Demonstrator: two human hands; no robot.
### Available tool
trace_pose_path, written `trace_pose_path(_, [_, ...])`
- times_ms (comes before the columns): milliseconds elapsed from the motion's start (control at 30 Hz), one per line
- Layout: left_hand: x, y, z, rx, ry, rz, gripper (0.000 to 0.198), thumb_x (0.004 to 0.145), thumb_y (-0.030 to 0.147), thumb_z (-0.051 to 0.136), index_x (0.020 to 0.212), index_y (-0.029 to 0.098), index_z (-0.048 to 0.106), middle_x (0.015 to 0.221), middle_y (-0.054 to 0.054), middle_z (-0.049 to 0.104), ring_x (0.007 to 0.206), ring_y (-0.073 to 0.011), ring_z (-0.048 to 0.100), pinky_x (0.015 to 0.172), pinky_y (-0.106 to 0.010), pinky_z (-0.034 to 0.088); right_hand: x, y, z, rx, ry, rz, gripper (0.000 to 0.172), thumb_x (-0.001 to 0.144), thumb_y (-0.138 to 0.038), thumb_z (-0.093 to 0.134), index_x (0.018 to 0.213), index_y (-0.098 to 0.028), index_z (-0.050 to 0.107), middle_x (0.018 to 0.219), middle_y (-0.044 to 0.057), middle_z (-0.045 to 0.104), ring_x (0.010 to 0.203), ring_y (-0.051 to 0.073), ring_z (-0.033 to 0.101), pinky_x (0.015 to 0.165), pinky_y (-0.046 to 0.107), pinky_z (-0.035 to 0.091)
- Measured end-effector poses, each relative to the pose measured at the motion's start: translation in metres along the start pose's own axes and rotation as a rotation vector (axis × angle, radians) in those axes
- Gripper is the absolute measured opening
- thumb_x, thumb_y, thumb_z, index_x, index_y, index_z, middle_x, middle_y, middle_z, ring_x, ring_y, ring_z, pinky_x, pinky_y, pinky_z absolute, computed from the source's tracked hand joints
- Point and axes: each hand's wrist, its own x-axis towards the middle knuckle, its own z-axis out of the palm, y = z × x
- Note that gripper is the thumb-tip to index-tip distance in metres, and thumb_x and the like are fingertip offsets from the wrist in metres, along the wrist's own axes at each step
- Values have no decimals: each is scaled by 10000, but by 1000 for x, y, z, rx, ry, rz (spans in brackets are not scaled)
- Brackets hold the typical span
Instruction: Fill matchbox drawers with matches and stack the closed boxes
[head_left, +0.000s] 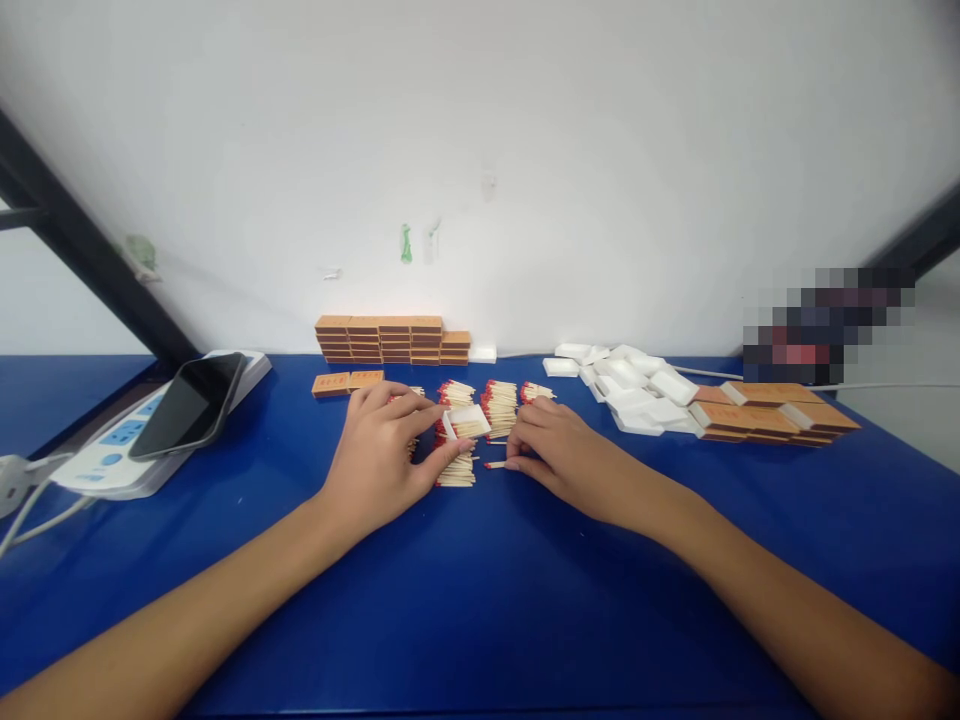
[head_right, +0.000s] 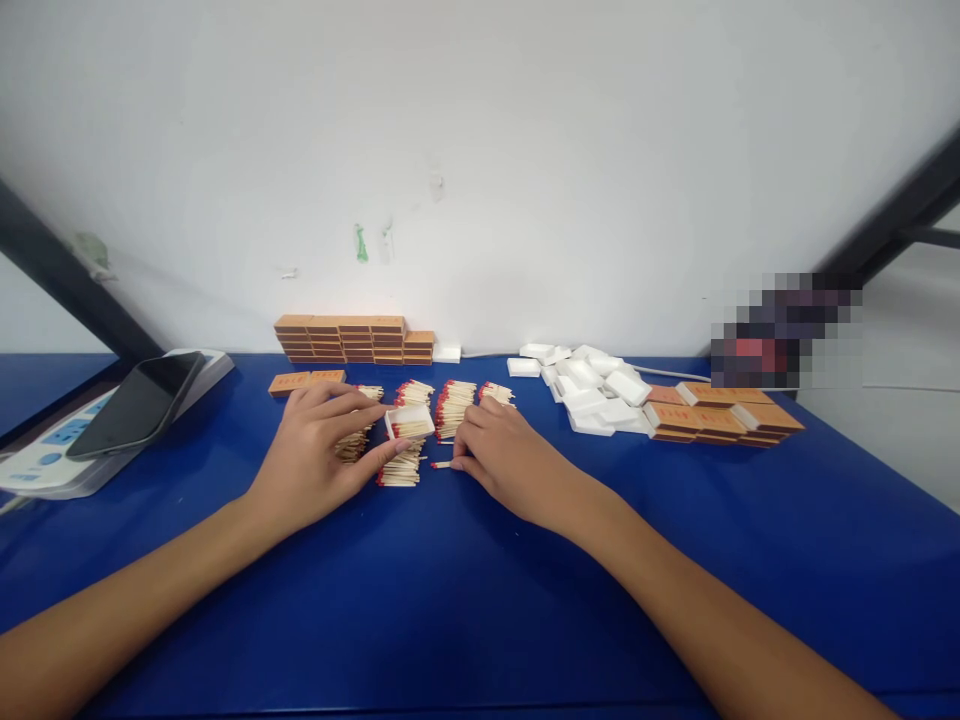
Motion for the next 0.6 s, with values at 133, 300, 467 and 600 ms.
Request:
trace_pose_path(133, [-1,0,-1,17,-11,-6,320,956,511,729,1061,216,792,1033,-69,791,1052,-299,641,942,-498,447,-3,3,-13,81,38,3,155,1047,-230,570,905,-220,632,980,75,656,1000,253,566,889,413,465])
trace_pose_path(300, [-2,5,-1,3,-38,19,296,946,478,752,1076,216,796,1059,-77,791,1116,-320,633,966,-512,427,-3,-1,-20,71,221,8,159,1064,-298,551,940,-232,624,950,74,624,955,260,518,843,403,445])
trace_pose_path(467, [-2,14,-3,-88,-65,90,324,938,483,768,1135,226,782,1072,-66,792,1102,-292,653,1023,-512,414,3,-14,-9,55,277,-19,143,1060,-259,558,935,-226,619,961,66,631,950,255,513,865,407,430])
trace_pose_path(600, [-2,16,-3,-106,-48,121,321,941,467,772,1128,206,769,1067,-61,791,1099,-280,658,1032,-495,410,4,-15,-6,81,286,-45,111,1052,-249,577,970,-224,648,971,65,643,940,249,517,850,404,434])
